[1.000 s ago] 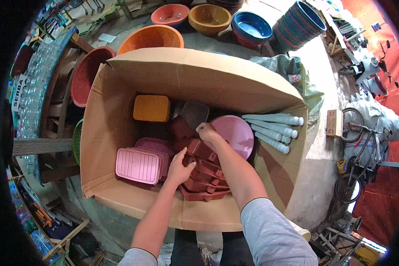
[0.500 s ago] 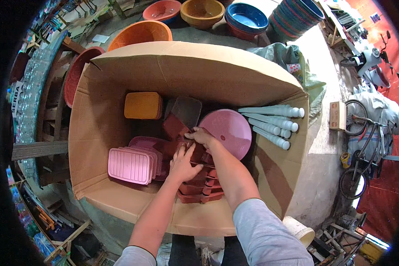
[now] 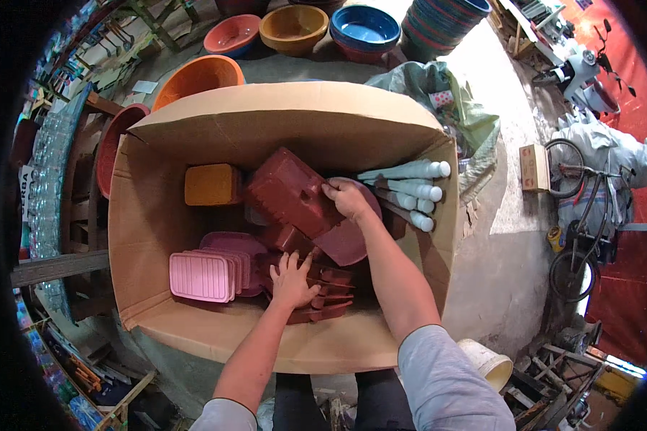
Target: Assembling a plastic dustpan by fitting the handle into the base unit.
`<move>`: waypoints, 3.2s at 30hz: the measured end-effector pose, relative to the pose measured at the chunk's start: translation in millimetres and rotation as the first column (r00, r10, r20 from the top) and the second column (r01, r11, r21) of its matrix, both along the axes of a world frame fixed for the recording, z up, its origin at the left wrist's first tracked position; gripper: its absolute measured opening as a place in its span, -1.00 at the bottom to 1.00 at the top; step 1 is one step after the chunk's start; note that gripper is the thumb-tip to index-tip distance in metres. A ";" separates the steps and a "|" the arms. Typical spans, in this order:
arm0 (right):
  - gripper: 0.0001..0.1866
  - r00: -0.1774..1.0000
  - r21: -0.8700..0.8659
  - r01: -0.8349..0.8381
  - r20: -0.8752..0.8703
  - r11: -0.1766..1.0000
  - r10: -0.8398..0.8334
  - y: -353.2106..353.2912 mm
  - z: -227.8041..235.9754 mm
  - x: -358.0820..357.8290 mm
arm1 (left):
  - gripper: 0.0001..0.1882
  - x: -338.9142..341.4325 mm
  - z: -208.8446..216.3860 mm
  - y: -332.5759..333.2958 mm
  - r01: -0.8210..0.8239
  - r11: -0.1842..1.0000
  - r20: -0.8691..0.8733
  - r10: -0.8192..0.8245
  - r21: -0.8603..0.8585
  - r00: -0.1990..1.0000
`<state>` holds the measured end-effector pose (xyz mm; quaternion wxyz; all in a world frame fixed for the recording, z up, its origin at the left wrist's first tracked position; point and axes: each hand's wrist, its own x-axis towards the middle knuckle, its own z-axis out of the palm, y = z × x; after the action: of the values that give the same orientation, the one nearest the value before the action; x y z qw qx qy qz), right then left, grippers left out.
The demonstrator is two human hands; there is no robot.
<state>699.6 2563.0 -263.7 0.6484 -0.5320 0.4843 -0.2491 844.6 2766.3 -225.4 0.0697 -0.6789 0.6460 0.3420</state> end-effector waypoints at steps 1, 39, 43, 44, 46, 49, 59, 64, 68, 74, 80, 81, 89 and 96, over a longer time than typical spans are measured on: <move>-0.76 1.000 0.000 -0.017 0.014 1.000 0.017 10.2 27.1 14.5 | -0.14 8.4 -2.0 8.5 -0.012 1.000 0.017 0.011 0.027 1.000; -0.79 0.240 -0.398 -0.525 -0.917 0.753 -0.317 -21.5 156.4 -115.8 | -0.31 7.7 121.8 47.2 -0.880 0.043 -0.641 0.702 0.473 -0.311; -0.73 0.738 -0.671 -0.293 -0.612 0.681 -0.285 16.7 271.3 -126.3 | -0.23 15.4 141.5 44.5 -0.931 -0.004 -0.685 0.676 0.366 -0.272; -0.69 0.807 -0.703 -0.277 -0.540 0.655 -0.239 30.0 312.9 -131.1 | -0.23 21.5 146.2 46.9 -0.938 0.000 -0.675 0.695 0.345 -0.249; -0.68 0.819 -0.644 -0.266 -0.543 0.718 -0.184 53.5 384.4 -160.6 | -0.26 34.7 159.1 36.6 -0.937 0.071 -0.737 0.640 0.341 -0.220; -0.69 0.912 -0.538 -0.060 -0.372 0.841 -0.173 97.5 474.4 -213.4 | -0.35 55.8 194.1 23.8 -0.905 0.137 -0.801 0.530 0.404 -0.277; -0.60 0.964 -0.451 0.214 -0.043 0.866 -0.261 229.9 543.2 -249.8 | -0.46 140.1 253.1 39.7 -0.807 0.400 -0.874 0.403 0.433 -0.269; -0.60 0.936 -0.389 0.311 -0.034 0.867 -0.351 257.8 530.3 -241.9 | -0.40 136.1 290.6 41.0 -0.675 0.451 -0.807 0.409 0.584 -0.426; -0.62 0.934 -0.369 0.271 -0.123 0.889 -0.336 265.0 524.9 -245.7 | -0.30 125.0 293.3 41.9 -0.720 0.498 -0.866 0.389 0.484 -0.314; -0.58 0.921 -0.569 0.052 -0.290 0.821 -0.260 271.7 558.8 -237.3 | -0.34 122.8 257.0 45.0 -0.766 0.546 -0.905 0.410 0.339 -0.108; -0.54 0.857 -0.702 -0.243 -0.478 0.669 -0.190 269.1 627.6 -207.5 | -0.33 76.1 250.1 42.7 -0.648 0.596 -0.839 0.529 0.475 -0.129; -0.54 0.856 -0.703 -0.244 -0.480 0.668 -0.192 261.8 635.3 -203.0 | -0.31 71.6 238.0 44.4 -0.655 0.597 -0.838 0.535 0.464 -0.107; -0.61 0.911 -0.749 -0.345 -0.411 0.565 0.012 219.0 667.6 -174.1 | -0.31 32.2 213.7 49.3 -0.586 0.521 -0.749 0.613 0.621 -0.250; -0.68 0.840 -0.730 -0.493 -0.542 0.474 0.041 214.4 684.7 -164.2 | -0.52 34.5 201.8 49.4 -0.539 0.525 -0.727 0.628 0.659 -0.278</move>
<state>535.3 2777.4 420.9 0.2044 -0.8914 0.3437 -0.2133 879.1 2815.6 -23.6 -0.5106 -0.5017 0.0896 0.6925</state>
